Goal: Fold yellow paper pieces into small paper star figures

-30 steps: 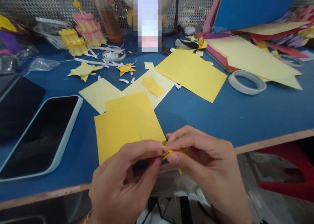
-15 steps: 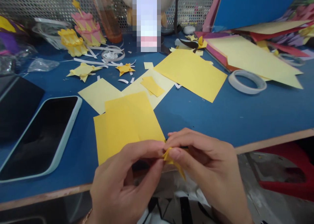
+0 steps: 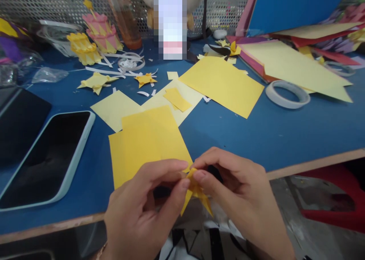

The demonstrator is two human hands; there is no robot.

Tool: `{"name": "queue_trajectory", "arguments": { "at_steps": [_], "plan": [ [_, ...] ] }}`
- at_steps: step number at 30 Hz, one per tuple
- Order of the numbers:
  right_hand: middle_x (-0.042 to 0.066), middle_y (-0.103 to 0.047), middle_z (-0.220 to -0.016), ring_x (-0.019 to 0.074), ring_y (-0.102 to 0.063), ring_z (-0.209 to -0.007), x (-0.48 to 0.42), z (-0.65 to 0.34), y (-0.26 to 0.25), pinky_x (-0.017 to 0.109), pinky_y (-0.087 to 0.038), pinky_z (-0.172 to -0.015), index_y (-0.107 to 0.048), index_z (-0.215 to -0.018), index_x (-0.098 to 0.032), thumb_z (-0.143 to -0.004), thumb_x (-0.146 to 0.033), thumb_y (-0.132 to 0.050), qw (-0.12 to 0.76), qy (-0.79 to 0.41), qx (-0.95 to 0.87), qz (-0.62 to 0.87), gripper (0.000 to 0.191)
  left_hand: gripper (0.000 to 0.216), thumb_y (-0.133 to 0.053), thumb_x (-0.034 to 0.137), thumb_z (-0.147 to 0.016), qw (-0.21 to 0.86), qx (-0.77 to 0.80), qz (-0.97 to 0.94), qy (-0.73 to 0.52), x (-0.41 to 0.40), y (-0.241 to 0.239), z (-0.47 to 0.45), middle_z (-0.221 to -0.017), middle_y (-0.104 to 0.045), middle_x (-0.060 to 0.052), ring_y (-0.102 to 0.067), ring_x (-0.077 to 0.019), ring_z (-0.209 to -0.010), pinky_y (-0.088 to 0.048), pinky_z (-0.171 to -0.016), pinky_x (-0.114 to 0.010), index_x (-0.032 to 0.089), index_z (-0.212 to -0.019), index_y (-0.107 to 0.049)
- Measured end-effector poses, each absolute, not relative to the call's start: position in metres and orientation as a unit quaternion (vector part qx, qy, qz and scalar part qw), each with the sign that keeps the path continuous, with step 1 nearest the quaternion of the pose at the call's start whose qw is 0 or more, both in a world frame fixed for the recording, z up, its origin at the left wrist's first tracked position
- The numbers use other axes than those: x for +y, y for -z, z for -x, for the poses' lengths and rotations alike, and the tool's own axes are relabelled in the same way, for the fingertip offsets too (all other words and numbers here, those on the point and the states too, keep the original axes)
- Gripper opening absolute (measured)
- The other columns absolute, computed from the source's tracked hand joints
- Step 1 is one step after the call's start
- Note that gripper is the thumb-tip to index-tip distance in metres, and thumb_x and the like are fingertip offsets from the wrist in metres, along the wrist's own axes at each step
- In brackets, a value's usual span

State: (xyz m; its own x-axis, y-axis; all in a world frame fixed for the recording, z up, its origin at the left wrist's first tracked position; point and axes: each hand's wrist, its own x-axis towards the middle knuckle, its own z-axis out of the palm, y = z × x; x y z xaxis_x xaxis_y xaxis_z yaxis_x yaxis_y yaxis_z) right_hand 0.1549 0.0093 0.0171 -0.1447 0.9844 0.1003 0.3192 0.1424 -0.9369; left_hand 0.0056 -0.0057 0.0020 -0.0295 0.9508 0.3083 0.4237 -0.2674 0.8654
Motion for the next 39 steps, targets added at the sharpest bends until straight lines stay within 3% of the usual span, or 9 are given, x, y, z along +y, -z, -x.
{"name": "queue_trajectory", "arguments": {
  "at_steps": [9,16,23,30,34,36,39],
  "plan": [
    [-0.007,-0.063,-0.065,0.0033,-0.055,-0.058,0.01,-0.153,-0.017,0.011,-0.04,-0.05,-0.064,-0.072,-0.018,-0.08,-0.009,-0.06,0.404,-0.401,-0.637,0.52,0.013,0.032,-0.055,0.009,-0.08,0.331,0.486,-0.66,-0.467,-0.005,-0.002,-0.007,-0.081,-0.069,0.011,-0.065,-0.0026,-0.071,-0.051,-0.068,-0.004,0.033,-0.102,-0.058],
    [-0.007,-0.059,-0.062,0.0034,-0.052,-0.055,0.01,-0.154,-0.017,0.012,-0.038,-0.048,-0.062,-0.072,-0.018,-0.084,-0.011,-0.056,0.387,-0.411,-0.649,0.509,0.015,0.031,-0.055,0.008,-0.08,0.352,0.475,-0.667,-0.453,0.002,-0.004,-0.004,-0.064,-0.064,0.011,-0.062,-0.0042,-0.055,-0.05,-0.052,-0.006,0.032,-0.099,-0.058],
    [-0.007,-0.06,-0.066,0.0045,-0.053,-0.057,0.012,-0.159,-0.018,0.013,-0.039,-0.049,-0.061,-0.079,-0.02,-0.087,-0.022,-0.058,0.346,-0.444,-0.653,0.507,0.009,0.024,-0.057,0.009,-0.079,0.294,0.521,-0.621,-0.506,0.0,-0.001,-0.006,-0.07,-0.064,0.01,-0.062,-0.0041,-0.062,-0.052,-0.063,-0.006,0.029,-0.091,-0.061],
    [-0.008,-0.054,-0.061,0.0037,-0.048,-0.055,0.011,-0.159,-0.016,0.014,-0.036,-0.049,-0.055,-0.072,-0.02,-0.09,-0.02,-0.051,0.329,-0.438,-0.662,0.511,0.019,0.032,-0.054,0.012,-0.081,0.315,0.503,-0.705,-0.389,0.003,-0.005,-0.001,-0.066,-0.064,0.011,-0.063,-0.0044,-0.059,-0.049,-0.053,-0.006,0.033,-0.105,-0.06],
    [-0.006,-0.063,-0.077,0.0059,-0.06,-0.068,0.012,-0.162,-0.013,0.011,-0.046,-0.054,-0.059,-0.088,-0.024,-0.089,-0.024,-0.055,0.363,-0.503,-0.62,0.481,0.004,0.027,-0.059,0.015,-0.081,0.307,0.527,-0.688,-0.394,0.003,-0.006,0.0,-0.078,-0.072,0.011,-0.067,-0.0052,-0.064,-0.051,-0.056,-0.007,0.034,-0.098,-0.065],
    [-0.005,-0.066,-0.086,0.0079,-0.064,-0.078,0.011,-0.164,-0.012,0.012,-0.051,-0.061,-0.058,-0.097,-0.026,-0.084,-0.022,-0.062,0.407,-0.524,-0.585,0.467,0.014,0.024,-0.061,0.016,-0.08,0.295,0.548,-0.668,-0.407,0.002,-0.007,-0.001,-0.078,-0.072,0.012,-0.067,-0.004,-0.062,-0.051,-0.057,-0.005,0.034,-0.094,-0.067],
    [-0.003,-0.067,-0.086,0.009,-0.066,-0.081,0.011,-0.167,-0.01,0.014,-0.052,-0.065,-0.06,-0.095,-0.025,-0.079,-0.014,-0.065,0.452,-0.516,-0.567,0.457,0.02,0.021,-0.062,0.017,-0.08,0.293,0.565,-0.65,-0.415,0.001,-0.008,-0.002,-0.073,-0.071,0.014,-0.066,-0.0022,-0.059,-0.05,-0.058,-0.003,0.034,-0.09,-0.068]
  ]
}}
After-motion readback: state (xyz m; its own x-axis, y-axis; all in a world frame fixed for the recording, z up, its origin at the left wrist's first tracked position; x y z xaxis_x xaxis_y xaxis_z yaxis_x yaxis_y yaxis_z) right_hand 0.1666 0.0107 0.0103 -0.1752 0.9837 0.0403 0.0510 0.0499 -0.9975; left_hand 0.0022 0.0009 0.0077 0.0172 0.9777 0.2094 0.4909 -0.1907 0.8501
